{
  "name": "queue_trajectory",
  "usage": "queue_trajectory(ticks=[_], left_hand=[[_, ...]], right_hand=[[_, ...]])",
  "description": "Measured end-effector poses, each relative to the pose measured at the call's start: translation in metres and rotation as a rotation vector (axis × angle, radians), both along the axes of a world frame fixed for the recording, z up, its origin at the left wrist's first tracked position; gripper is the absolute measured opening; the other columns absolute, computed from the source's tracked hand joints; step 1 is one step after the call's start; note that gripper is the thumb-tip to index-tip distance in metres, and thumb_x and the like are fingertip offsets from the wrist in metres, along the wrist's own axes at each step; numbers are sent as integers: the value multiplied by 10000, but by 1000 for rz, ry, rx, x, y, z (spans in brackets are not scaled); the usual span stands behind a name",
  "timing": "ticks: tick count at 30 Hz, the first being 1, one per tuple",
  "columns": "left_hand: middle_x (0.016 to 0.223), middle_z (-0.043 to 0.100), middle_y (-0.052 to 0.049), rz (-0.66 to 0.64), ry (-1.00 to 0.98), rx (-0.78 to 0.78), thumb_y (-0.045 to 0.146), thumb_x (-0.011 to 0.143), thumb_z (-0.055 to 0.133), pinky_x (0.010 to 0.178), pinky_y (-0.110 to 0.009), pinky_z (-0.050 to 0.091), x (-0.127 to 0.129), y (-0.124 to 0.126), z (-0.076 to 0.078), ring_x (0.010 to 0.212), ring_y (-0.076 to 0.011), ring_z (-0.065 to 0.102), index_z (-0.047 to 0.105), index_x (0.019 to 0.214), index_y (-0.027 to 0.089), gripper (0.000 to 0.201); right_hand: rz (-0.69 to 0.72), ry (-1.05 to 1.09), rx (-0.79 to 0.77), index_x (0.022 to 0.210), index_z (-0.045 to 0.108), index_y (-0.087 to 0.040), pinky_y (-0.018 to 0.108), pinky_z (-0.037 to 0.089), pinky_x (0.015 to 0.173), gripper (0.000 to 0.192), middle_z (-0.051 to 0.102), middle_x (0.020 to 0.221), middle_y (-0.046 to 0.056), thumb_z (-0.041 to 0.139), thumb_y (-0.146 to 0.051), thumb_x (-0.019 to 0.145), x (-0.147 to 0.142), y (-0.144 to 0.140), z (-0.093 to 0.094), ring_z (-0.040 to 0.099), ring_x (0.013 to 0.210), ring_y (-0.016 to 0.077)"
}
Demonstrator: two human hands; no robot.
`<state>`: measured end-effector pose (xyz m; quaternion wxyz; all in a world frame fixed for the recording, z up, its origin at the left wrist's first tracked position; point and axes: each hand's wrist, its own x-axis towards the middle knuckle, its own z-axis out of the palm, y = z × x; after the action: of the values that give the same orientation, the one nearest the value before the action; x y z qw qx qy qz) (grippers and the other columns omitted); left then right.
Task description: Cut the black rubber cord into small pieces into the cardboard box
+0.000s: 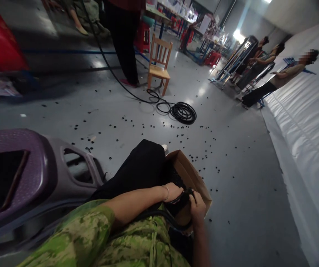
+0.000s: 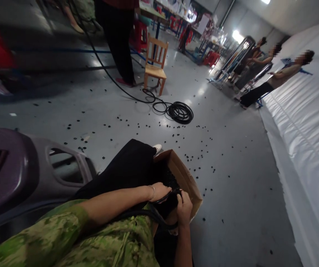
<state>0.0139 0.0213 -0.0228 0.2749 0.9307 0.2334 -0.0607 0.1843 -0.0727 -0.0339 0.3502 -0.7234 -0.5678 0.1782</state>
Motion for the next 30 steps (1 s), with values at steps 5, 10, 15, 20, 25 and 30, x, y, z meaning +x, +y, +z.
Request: queue_trajectory(ticks=[5,10,15,20,25,30], left_hand=[[797,692,-141,-2,0,69,369,805,557,614,-317,518,-1,-2,2,727,-245,683,551,965,128,289],[788,692,-137,-13,-5,127,350,812,547,593,-319,515,-1,-3,2,707,-246,682,564,979,116,288],[799,693,-142,-13,-8,135,340,791,574,586,-309,513,-1,-3,3,720,-247,684,569,982,107,301],[775,689,-145,-6,-30,133,336,783,589,585,-324,515,0,-1,1,717,-263,685,558,1007,94,331],[798,694,-133,21,-57,121,283,840,523,601,-307,513,2,0,-1,731,-238,687,547,999,113,235],[850,694,-128,18,-78,111,292,859,489,618,-300,513,1,0,1,741,-219,682,532,989,120,220]], right_hand=[[-2,-49,15,985,700,-174,327,482,860,392,696,995,97,479,-457,828,6,3,1,631,941,214],[-37,-80,14,977,712,-146,327,492,844,457,704,989,120,467,-500,822,8,4,-3,645,924,220],[-60,-50,-5,987,709,-132,336,493,847,488,700,1009,138,462,-517,818,8,7,-7,647,934,231],[-101,-26,-31,1014,699,-116,356,469,902,528,680,1073,154,468,-539,799,7,9,-5,624,1003,249],[-123,9,-42,1018,687,-114,319,487,833,541,681,1065,148,470,-556,794,6,9,0,635,942,236],[-58,59,-136,931,664,-146,256,478,648,458,702,813,84,436,-531,835,2,11,8,623,674,173]])
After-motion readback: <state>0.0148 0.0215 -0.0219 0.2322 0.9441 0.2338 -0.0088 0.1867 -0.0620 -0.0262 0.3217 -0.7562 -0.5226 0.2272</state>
